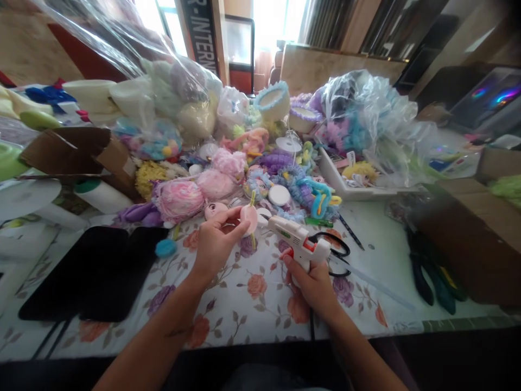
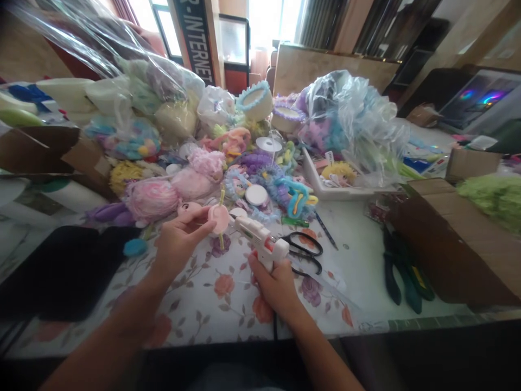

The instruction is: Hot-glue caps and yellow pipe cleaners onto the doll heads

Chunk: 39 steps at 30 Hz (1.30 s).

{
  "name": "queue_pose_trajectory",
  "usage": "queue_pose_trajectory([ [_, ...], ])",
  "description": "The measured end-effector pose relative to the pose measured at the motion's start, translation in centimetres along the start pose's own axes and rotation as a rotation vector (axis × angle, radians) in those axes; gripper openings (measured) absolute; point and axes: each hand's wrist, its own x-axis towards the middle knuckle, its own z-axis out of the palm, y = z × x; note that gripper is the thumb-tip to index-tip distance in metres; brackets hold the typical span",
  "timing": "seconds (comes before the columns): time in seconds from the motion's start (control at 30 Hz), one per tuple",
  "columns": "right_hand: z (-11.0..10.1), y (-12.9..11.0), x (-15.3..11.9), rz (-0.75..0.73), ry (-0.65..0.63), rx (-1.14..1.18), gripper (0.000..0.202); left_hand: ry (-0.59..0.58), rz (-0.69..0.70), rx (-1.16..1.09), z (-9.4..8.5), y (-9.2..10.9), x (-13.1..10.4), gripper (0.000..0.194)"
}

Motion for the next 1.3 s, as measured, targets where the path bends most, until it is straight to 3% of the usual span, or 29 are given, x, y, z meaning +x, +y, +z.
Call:
queue_pose_trajectory([
  [0.27,-0.1,0.0,-0.1,-0.001,0.028,-0.101,0.029,-0.022,0.049,0.13,0.3,0.3,-0.6,0.037],
  [0.67,-0.1,0.0,0.1,-0.024,0.051,-0.166,0.035,-0.014,0.066,0.114,0.7,1.0,-0.9,0.03],
  [1.3,0.0,-0.7,0.1,-0.066,0.04,-0.271,0.038,0.03,0.157,0.18,0.6,0.3,-0.9,0.037],
])
